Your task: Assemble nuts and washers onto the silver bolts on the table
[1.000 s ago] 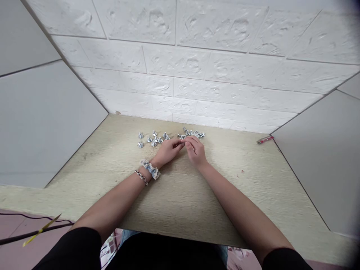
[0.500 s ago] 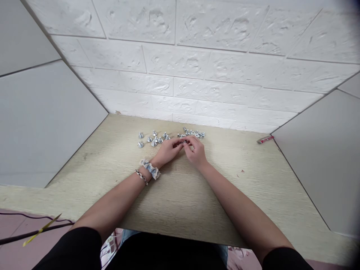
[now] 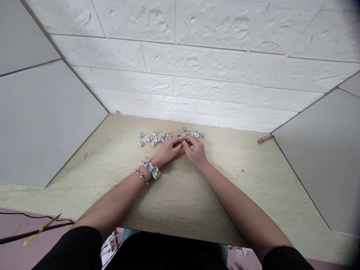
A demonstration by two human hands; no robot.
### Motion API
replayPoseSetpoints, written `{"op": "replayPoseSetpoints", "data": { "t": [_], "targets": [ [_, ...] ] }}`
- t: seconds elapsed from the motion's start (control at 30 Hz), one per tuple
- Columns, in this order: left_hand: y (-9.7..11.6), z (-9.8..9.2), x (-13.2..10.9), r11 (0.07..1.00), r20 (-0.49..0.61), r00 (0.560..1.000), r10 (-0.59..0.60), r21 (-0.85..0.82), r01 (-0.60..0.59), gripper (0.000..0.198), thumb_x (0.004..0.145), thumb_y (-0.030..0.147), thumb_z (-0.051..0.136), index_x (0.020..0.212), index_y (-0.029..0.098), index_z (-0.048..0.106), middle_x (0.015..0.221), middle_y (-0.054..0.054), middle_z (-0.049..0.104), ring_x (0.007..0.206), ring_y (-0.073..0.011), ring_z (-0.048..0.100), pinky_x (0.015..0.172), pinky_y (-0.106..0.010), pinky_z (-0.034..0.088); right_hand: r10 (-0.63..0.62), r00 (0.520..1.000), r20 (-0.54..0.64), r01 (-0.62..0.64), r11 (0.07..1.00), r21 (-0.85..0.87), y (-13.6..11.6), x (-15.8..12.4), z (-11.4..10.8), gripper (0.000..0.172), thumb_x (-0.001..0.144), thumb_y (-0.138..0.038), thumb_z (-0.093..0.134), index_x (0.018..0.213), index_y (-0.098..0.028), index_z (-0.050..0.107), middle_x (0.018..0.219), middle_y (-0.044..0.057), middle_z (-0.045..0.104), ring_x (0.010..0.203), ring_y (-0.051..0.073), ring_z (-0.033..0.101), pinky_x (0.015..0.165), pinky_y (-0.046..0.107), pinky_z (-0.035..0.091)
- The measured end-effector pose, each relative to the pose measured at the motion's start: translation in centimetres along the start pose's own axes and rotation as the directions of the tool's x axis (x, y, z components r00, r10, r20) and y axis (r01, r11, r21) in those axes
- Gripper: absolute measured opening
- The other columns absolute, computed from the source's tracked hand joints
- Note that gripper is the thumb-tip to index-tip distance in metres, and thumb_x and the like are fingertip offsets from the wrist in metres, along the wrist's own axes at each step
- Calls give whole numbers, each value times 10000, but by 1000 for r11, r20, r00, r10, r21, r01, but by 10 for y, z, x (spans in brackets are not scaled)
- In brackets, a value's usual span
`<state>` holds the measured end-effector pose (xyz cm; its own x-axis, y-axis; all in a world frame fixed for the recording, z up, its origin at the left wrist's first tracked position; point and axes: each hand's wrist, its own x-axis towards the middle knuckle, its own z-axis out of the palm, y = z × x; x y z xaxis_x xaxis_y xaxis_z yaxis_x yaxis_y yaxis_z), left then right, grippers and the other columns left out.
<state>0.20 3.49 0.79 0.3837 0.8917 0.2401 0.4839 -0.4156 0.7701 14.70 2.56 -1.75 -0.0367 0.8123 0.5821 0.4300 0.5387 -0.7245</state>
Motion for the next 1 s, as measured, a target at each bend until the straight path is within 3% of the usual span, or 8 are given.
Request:
{"op": "replayPoseSetpoints", "data": {
  "t": [0.63,1.0],
  "targets": [
    [-3,1,1,1000,26,1000,-1,25,0,247,847,287,473,902,169,683,740,-7,654,655,-133,537,631,-247,406,1,1000,12,-1,1000,15,1,0,0,180,826,-238,482,916,-203,634,902,58,647,846,192,601,739,339,530],
    [-4,1,0,987,-23,998,-61,-150,57,277,851,328,487,990,165,662,818,-33,682,649,-135,575,630,-254,451,2,1000,0,-2,1000,14,2,0,0,229,852,-274,490,1014,-199,633,976,63,657,862,177,610,729,311,533]
  ]
}}
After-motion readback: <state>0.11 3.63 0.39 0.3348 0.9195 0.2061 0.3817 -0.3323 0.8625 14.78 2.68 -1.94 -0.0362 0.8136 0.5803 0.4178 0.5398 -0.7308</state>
